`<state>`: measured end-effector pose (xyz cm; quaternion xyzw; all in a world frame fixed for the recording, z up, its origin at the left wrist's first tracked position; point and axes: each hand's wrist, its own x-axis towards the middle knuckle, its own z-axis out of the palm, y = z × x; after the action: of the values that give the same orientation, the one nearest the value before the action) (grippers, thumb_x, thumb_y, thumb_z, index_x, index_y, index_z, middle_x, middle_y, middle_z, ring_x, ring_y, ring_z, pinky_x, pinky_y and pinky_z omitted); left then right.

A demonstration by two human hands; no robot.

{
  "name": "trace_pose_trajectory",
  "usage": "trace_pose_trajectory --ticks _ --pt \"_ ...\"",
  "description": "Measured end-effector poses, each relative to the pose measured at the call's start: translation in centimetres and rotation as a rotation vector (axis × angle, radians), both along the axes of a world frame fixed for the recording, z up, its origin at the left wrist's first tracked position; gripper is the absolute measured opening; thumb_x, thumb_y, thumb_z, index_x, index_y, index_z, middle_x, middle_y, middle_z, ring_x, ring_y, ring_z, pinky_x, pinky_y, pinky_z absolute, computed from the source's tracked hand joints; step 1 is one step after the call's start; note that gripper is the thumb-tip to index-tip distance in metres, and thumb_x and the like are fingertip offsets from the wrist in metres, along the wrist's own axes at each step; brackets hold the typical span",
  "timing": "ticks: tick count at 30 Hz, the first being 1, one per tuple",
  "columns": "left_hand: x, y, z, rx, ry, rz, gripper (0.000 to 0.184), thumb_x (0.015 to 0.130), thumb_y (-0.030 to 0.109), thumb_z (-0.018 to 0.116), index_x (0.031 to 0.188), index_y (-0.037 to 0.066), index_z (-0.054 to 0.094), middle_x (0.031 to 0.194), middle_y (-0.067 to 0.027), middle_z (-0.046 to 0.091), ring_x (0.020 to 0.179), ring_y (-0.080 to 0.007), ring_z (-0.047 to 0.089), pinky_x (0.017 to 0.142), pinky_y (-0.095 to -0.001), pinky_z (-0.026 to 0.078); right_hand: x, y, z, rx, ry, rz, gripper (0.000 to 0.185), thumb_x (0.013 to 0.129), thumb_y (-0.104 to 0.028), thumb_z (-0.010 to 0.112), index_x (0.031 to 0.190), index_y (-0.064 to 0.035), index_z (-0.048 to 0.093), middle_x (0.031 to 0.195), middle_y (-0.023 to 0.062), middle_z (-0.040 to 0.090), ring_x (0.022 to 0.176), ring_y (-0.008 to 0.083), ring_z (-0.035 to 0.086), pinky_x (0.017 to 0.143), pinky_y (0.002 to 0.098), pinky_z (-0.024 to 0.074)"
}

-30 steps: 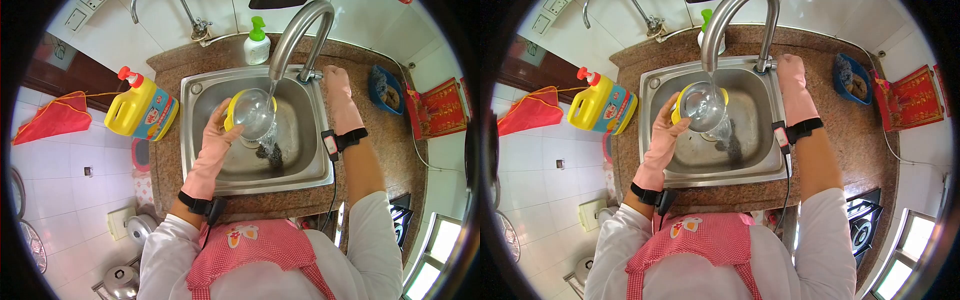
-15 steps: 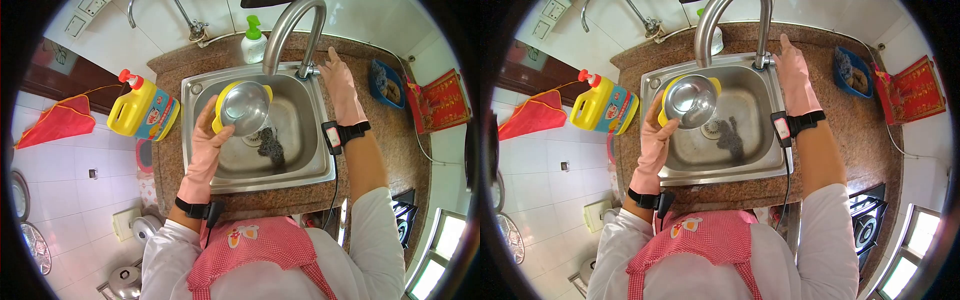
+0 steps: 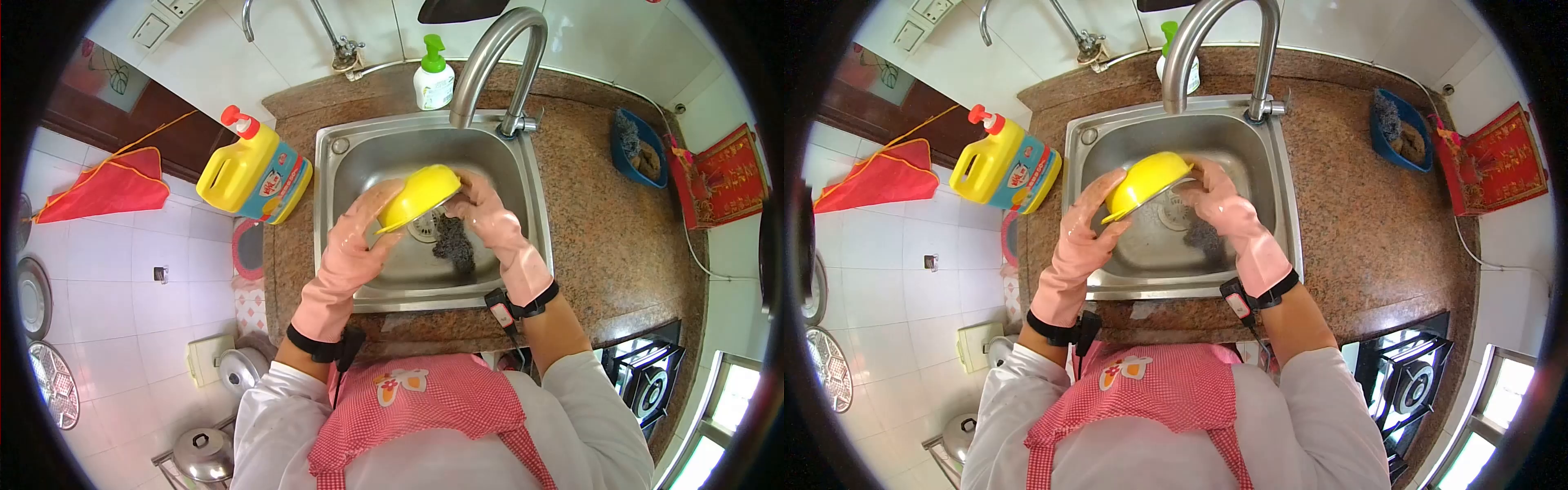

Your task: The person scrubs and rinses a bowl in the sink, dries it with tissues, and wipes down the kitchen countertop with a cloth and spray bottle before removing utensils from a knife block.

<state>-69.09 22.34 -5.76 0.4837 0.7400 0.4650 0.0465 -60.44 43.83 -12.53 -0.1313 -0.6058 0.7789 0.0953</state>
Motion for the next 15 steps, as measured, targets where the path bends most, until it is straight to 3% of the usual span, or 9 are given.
trace_pose_trajectory --ticks 3,4,7,8,11,15 --pt "0.6 -0.3 1.0 -0.056 0.125 -0.054 0.062 0.07 -0.011 0.067 0.129 0.006 0.056 0.129 -0.0174 0.055 0.122 -0.0341 0.053 0.101 -0.0358 0.044 -0.2 0.1 -1.3 0.17 0.014 0.06 0.051 0.076 0.014 0.058 0.126 0.0013 0.054 0.116 0.0153 0.064 0.106 0.0227 0.062 0.093 0.0298 0.0476" --pt "0.8 -0.5 1.1 -0.075 0.18 -0.082 0.062 0.07 -0.011 0.067 0.128 0.006 0.056 0.129 -0.0174 0.056 0.122 -0.0348 0.053 0.101 -0.0368 0.044 0.2 -0.3 -1.6 0.368 -0.012 -0.07 0.038 0.079 0.008 0.06 0.116 -0.0014 0.062 0.108 0.0143 0.068 0.1 0.0211 0.066 0.087 0.0295 0.0501" --pt "0.8 -0.5 1.3 -0.059 0.322 -0.137 0.063 0.069 -0.013 0.066 0.128 0.008 0.057 0.13 -0.0177 0.055 0.122 -0.0358 0.052 0.102 -0.0385 0.044 1.0 -0.2 1.7 0.596 0.092 0.006 0.033 0.082 -0.003 0.061 0.115 -0.0063 0.064 0.107 0.0136 0.069 0.099 0.0232 0.067 0.084 0.0307 0.051" --pt "0.8 -0.6 1.3 -0.042 0.363 -0.151 0.063 0.068 -0.013 0.066 0.127 0.009 0.058 0.131 -0.0178 0.054 0.122 -0.036 0.052 0.102 -0.0388 0.044 1.2 -0.3 2.0 0.693 0.064 -0.022 0.033 0.083 -0.01 0.062 0.116 -0.0092 0.063 0.105 0.0124 0.068 0.098 0.0281 0.067 0.083 0.0337 0.0515" --pt "1.0 -0.7 1.7 -0.041 0.406 -0.148 0.064 0.069 -0.01 0.069 0.129 0.009 0.056 0.134 -0.0187 0.051 0.123 -0.0359 0.051 0.101 -0.0375 0.044 2.2 -0.7 3.8 0.881 0.07 -0.118 0.032 0.08 -0.003 0.063 0.112 -0.0027 0.063 0.106 0.0169 0.068 0.099 0.0329 0.066 0.084 0.0331 0.0511" --pt "2.1 -1.2 1.5 -0.07 0.303 0.079 0.069 0.071 0.0 0.075 0.134 0.005 0.049 0.139 -0.0208 0.045 0.127 -0.0373 0.047 0.104 -0.0382 0.041 2.9 -0.6 3.9 1.086 0.136 -0.269 0.034 0.077 -0.006 0.066 0.111 -0.0046 0.064 0.105 0.0168 0.067 0.097 0.0351 0.065 0.082 0.0359 0.0529"
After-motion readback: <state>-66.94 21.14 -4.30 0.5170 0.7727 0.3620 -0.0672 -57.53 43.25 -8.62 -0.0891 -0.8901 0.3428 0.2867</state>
